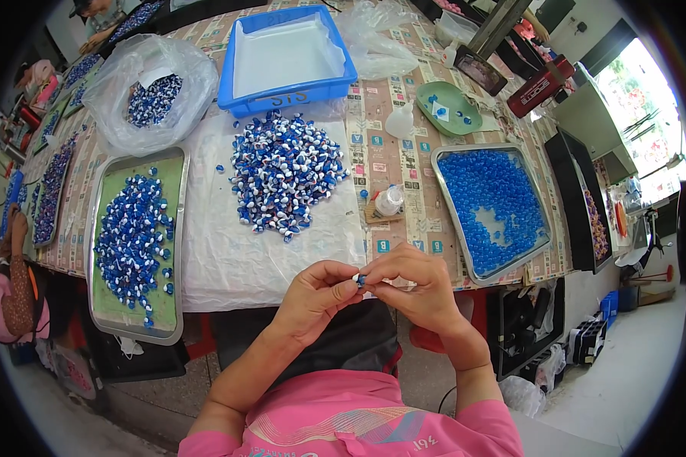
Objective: Assembling small blue decorative gems into white plastic or metal holders on a workbench.
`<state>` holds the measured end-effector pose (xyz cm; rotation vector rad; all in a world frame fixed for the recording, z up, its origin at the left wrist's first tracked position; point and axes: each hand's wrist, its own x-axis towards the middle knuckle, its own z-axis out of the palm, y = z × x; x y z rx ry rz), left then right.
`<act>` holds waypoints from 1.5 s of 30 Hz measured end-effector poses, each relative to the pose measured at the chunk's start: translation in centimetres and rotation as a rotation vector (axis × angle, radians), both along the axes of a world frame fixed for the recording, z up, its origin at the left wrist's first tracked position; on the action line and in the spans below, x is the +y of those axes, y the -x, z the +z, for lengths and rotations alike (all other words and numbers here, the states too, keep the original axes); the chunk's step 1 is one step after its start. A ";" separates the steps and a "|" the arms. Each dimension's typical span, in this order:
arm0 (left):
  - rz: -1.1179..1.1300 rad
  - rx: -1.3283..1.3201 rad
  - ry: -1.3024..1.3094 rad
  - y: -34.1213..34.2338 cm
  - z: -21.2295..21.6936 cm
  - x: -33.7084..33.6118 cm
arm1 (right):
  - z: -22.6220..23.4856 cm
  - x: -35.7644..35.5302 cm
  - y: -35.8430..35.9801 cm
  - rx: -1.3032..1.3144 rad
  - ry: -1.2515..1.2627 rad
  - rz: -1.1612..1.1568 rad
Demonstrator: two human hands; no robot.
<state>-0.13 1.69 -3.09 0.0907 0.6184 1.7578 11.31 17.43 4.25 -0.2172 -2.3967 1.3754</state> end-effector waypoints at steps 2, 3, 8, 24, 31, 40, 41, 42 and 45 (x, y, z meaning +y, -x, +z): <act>0.011 -0.008 -0.002 0.1 -0.2 -0.2 | 0.0 0.1 0.2 0.012 0.005 0.019; -0.006 -0.006 0.009 0.0 -0.2 -0.2 | 0.1 0.3 0.1 -0.016 0.025 0.037; -0.015 0.051 0.030 -0.3 -0.1 0.2 | 0.1 1.2 -0.6 -0.187 0.206 0.040; 0.586 1.130 0.624 6.6 3.1 -5.4 | 0.7 13.7 -11.3 -0.049 -0.510 -0.545; 0.697 1.613 1.203 14.1 1.2 -17.3 | 0.3 20.0 -17.8 -0.429 -0.618 -0.810; 0.599 1.908 1.428 13.8 1.0 -17.0 | -1.0 20.5 -17.3 -0.341 -0.360 -0.744; 0.643 1.953 1.407 13.7 1.3 -16.6 | -0.7 20.1 -17.3 -0.339 -0.363 -0.740; 0.687 1.997 1.388 13.4 1.7 -16.1 | -0.3 19.5 -17.1 -0.281 -0.282 -0.722; 0.802 2.066 1.212 11.6 2.8 -13.0 | 1.3 17.4 -16.0 -0.199 -0.180 -0.671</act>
